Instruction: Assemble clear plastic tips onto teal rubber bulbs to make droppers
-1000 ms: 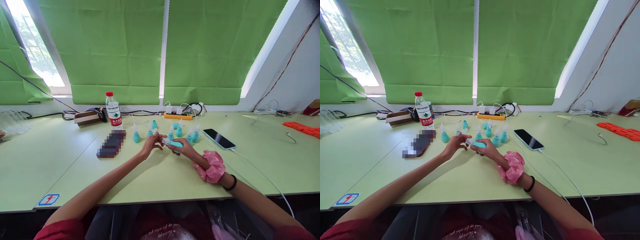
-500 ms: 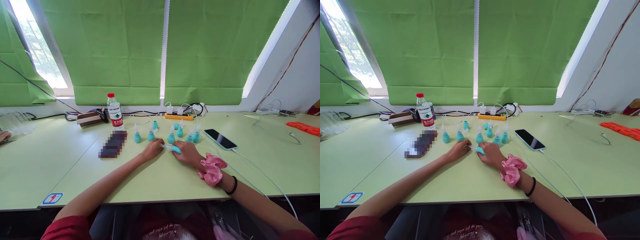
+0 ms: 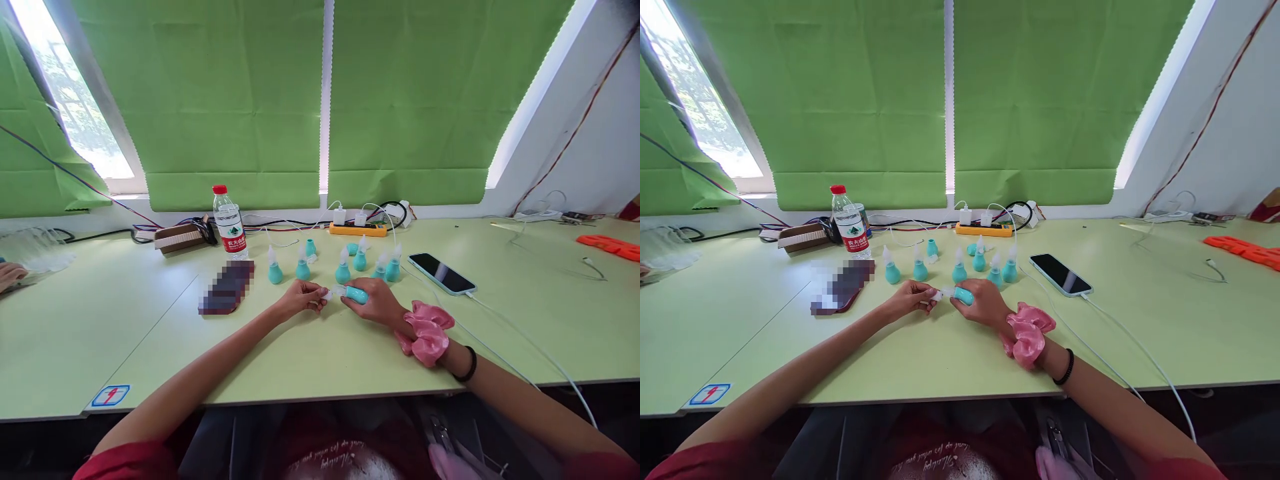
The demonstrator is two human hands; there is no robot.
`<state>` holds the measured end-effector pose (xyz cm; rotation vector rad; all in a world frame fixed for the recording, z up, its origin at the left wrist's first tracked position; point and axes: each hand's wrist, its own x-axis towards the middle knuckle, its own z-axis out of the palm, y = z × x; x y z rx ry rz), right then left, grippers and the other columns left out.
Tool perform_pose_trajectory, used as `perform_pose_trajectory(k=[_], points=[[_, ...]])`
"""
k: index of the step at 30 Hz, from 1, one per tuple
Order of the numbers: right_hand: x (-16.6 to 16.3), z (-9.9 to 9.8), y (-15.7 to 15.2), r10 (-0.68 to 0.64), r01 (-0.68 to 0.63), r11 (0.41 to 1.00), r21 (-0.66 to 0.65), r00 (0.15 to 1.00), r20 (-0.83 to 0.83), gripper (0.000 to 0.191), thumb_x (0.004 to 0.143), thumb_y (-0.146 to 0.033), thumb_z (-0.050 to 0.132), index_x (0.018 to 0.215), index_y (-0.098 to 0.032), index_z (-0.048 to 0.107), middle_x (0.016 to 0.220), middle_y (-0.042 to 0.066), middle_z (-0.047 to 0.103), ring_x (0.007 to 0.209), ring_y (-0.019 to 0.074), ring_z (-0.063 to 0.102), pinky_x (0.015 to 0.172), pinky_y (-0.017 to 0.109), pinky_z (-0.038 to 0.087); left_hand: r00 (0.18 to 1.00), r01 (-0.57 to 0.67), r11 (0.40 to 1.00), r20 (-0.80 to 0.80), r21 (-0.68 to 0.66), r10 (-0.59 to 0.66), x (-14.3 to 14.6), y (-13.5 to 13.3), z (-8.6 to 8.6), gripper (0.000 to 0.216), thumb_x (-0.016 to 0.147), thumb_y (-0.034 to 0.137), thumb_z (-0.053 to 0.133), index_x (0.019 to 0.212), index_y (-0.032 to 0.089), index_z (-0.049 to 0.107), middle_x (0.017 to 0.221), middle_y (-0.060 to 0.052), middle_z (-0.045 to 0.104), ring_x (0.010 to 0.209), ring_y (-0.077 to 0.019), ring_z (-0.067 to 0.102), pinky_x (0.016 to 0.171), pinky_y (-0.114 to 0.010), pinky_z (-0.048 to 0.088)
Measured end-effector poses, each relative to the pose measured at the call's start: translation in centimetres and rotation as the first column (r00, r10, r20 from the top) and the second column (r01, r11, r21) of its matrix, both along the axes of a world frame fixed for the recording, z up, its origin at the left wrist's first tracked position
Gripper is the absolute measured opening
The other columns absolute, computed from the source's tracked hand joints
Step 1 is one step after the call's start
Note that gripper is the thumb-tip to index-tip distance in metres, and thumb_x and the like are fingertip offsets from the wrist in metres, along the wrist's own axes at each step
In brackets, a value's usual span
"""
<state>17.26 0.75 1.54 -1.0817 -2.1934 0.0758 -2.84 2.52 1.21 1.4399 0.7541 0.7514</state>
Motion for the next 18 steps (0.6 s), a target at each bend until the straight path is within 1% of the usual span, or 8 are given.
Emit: perform_pose_trajectory(k=[2,5,10,13,16,18], points=[[0.03,0.12,-0.07,0.009,-0.009,1.0,-0.005,1.0,0.015,0.022,0.069,-0.033,0.051,0.08,-0.016,0.061,0.075,0.006,0.063,0.069,0.017,0.056,0.062,0.025,0.038,1.0,0.005,0.999,0.023,-0.031,-0.004,-0.04,0.07,-0.11,0.034,0.066,0.038,0.057,0.08,0.007,0.059,0.059,-0.002,0.054,0.05,-0.0058,0.048,0.049,-0.02,0.041],[-0.06,0.2,-0.21,0.02,-0.02,1.0,0.0,0.999,0.04,0.02,0.069,-0.032,0.05,0.077,-0.017,0.061,0.072,0.005,0.062,0.067,0.0163,0.056,0.061,0.025,0.038,0.998,0.011,0.997,0.058,-0.08,-0.007,-0.21,0.29,-0.28,0.036,0.064,0.035,0.061,0.088,0.008,0.058,0.061,-0.003,0.057,0.052,-0.0064,0.05,0.05,-0.02,0.042],[-0.01,0.25,-0.29,0.018,-0.019,1.0,0.003,0.997,0.074,0.02,0.07,-0.03,0.049,0.078,-0.016,0.06,0.072,0.006,0.062,0.069,0.0165,0.056,0.062,0.024,0.037,0.995,0.019,0.988,0.104,-0.153,-0.003,-0.33,0.44,-0.33,0.036,0.061,0.03,0.065,0.09,0.009,0.059,0.064,-0.004,0.059,0.054,-0.0076,0.053,0.054,-0.021,0.044],[0.12,0.23,-0.28,0.036,-0.037,0.999,0.012,0.995,0.089,0.019,0.069,-0.03,0.05,0.078,-0.016,0.06,0.073,0.007,0.062,0.07,0.0174,0.056,0.063,0.025,0.037,0.994,0.016,0.985,0.108,-0.173,0.003,-0.21,0.21,-0.23,0.036,0.061,0.029,0.065,0.089,0.009,0.06,0.066,-0.005,0.06,0.056,-0.0086,0.055,0.056,-0.022,0.046],[0.15,0.07,-0.26,0.068,-0.07,0.998,0.012,0.992,0.105,0.02,0.07,-0.03,0.049,0.079,-0.016,0.06,0.073,0.007,0.061,0.07,0.0181,0.056,0.063,0.026,0.037,0.994,-0.016,0.986,0.1,-0.168,0.033,-0.03,-0.1,-0.06,0.036,0.061,0.031,0.065,0.089,0.008,0.06,0.067,-0.006,0.061,0.057,-0.0091,0.055,0.056,-0.023,0.047],[0.09,-0.07,-0.27,0.089,-0.09,0.996,0.004,0.993,0.071,0.021,0.071,-0.032,0.049,0.081,-0.016,0.06,0.074,0.007,0.061,0.07,0.018,0.055,0.063,0.027,0.038,0.996,-0.037,0.989,0.077,-0.145,0.049,0.04,-0.26,0.14,0.037,0.061,0.033,0.064,0.088,0.008,0.06,0.067,-0.007,0.061,0.056,-0.0094,0.055,0.056,-0.023,0.048]])
